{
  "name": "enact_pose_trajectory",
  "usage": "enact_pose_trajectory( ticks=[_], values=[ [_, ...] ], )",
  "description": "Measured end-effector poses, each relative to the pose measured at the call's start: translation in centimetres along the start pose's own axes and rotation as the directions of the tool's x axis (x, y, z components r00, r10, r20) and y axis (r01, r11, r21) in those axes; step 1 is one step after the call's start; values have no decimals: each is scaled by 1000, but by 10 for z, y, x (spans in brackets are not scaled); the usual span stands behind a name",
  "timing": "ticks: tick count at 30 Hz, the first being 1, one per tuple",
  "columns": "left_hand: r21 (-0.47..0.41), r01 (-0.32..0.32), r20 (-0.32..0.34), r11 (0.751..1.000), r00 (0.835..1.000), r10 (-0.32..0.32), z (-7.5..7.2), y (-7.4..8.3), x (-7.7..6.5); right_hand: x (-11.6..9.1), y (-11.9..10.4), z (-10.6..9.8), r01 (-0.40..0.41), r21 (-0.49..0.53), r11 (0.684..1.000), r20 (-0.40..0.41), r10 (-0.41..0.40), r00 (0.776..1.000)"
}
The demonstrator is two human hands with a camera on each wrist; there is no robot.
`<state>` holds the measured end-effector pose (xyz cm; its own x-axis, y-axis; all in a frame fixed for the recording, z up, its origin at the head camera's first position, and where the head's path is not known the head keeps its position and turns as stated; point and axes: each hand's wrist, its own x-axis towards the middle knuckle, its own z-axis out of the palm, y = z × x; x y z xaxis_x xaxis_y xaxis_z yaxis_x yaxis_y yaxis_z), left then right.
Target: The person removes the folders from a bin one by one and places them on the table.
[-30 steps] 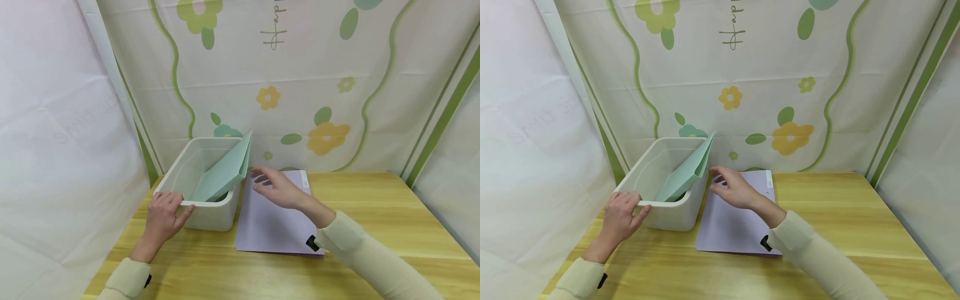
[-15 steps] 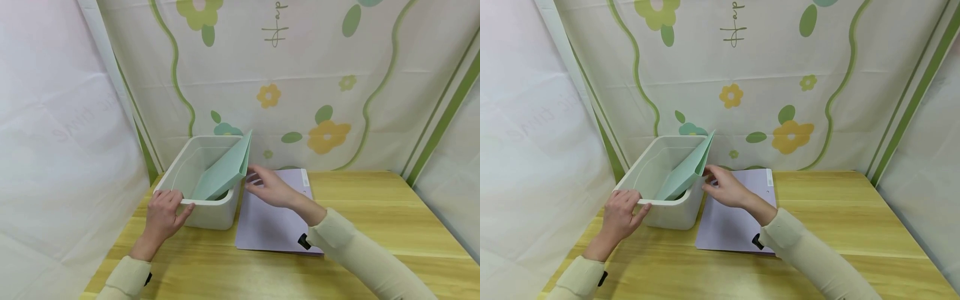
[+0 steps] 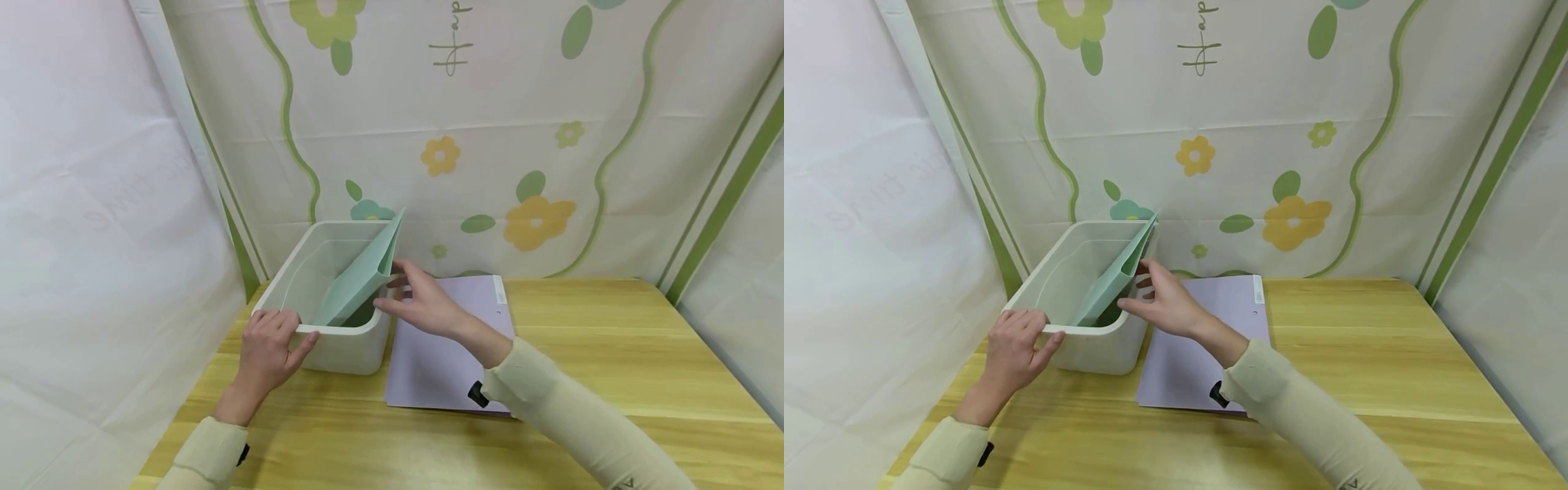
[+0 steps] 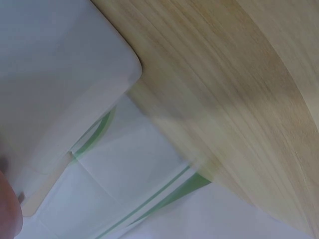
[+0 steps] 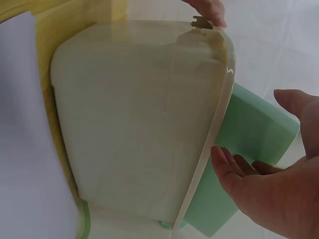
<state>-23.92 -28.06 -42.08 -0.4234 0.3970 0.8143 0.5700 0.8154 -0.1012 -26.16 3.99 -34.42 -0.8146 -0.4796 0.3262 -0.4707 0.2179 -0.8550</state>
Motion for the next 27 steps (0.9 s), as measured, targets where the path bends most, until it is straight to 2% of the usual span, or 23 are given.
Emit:
enact_pose_trajectory(
  ticks=[9,17,24,27],
  values=[
    [0,-3,-7,1000,1000,3,0,1,-1,9,-8,17,-35,231,972,2,36,999],
    [0,-8,-9,1000,1000,8,0,0,2,24,-15,29,-53,261,964,-86,78,993],
    [16,-2,20,1000,1000,1,-1,0,-1,35,-19,43,-15,300,954,-143,60,988],
    [21,-1,26,1000,1000,1,-1,-1,-1,39,-20,48,-22,306,952,-159,74,984]
  ],
)
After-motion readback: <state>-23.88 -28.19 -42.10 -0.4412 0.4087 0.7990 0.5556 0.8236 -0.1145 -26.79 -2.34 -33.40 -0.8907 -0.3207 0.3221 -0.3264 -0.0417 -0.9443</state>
